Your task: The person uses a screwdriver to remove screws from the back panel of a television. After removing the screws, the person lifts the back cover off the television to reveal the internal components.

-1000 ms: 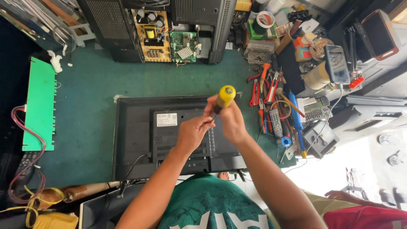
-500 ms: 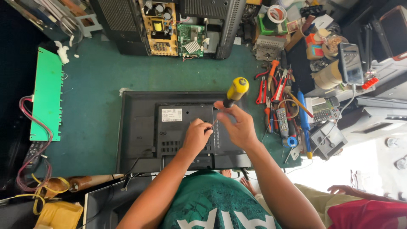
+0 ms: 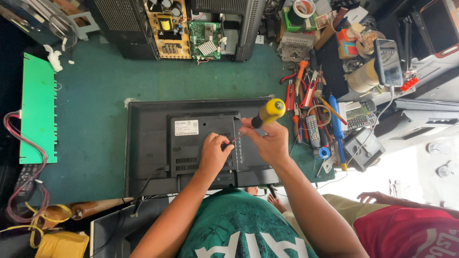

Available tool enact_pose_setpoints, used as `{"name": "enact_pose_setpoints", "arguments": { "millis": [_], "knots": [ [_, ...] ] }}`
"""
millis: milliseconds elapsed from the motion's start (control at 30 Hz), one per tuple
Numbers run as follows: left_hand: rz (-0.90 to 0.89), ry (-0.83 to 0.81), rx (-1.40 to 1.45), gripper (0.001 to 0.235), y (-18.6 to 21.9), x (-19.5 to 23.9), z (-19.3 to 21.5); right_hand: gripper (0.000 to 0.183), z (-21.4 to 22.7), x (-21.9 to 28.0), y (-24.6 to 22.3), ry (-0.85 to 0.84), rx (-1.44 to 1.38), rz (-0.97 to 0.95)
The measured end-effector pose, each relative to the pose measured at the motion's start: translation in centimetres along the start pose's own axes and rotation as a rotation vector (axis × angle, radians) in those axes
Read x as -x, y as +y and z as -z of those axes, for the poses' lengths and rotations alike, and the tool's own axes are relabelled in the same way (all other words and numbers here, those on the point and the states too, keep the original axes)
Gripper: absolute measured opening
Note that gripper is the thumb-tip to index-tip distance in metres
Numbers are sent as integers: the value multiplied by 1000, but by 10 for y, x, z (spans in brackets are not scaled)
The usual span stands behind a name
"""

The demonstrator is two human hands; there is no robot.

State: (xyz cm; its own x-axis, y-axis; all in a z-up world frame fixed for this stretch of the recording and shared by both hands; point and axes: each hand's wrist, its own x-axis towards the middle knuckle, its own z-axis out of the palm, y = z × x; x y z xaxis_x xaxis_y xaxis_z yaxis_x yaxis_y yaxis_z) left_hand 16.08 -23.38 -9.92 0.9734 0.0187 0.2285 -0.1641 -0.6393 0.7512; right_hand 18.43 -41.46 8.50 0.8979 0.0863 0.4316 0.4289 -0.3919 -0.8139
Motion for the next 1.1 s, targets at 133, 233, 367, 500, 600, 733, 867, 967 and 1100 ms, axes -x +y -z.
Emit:
{"name": "enact_pose_setpoints", "arguments": {
  "millis": [133, 233, 367, 500, 600, 733, 867, 967, 1100],
  "knots": [
    [-24, 18, -7, 24, -3, 1, -2, 18, 0, 0, 4, -25, -68, -21],
    [-27, 4, 1, 20, -1, 0, 1, 20, 2, 4, 5, -12, -16, -9],
    [-31, 17, 18, 14, 6, 0, 3, 18, 9, 3, -11, -33, -5, -38],
    [-38, 10, 13, 12, 3, -1, 2, 20, 17, 5, -8, 24, -147, -7],
    [-101, 21, -100, 9, -1, -1, -2, 26, 31, 8, 2, 67, -193, 58],
    [-117, -36, -221, 10, 7, -4, -2, 27, 54, 15, 15, 198, -217, 24],
    [-120, -65, -283, 14, 16, -7, 3, 30, 77, 22, 39, 305, -281, -52],
    [81, -62, 47, 11, 29, -12, 33, 29, 85, 33, 50, 370, -283, -75],
    [271, -3, 169, 5, 19, -4, 67, 27, 88, 46, 56, 390, -274, -146]
  ]
}}
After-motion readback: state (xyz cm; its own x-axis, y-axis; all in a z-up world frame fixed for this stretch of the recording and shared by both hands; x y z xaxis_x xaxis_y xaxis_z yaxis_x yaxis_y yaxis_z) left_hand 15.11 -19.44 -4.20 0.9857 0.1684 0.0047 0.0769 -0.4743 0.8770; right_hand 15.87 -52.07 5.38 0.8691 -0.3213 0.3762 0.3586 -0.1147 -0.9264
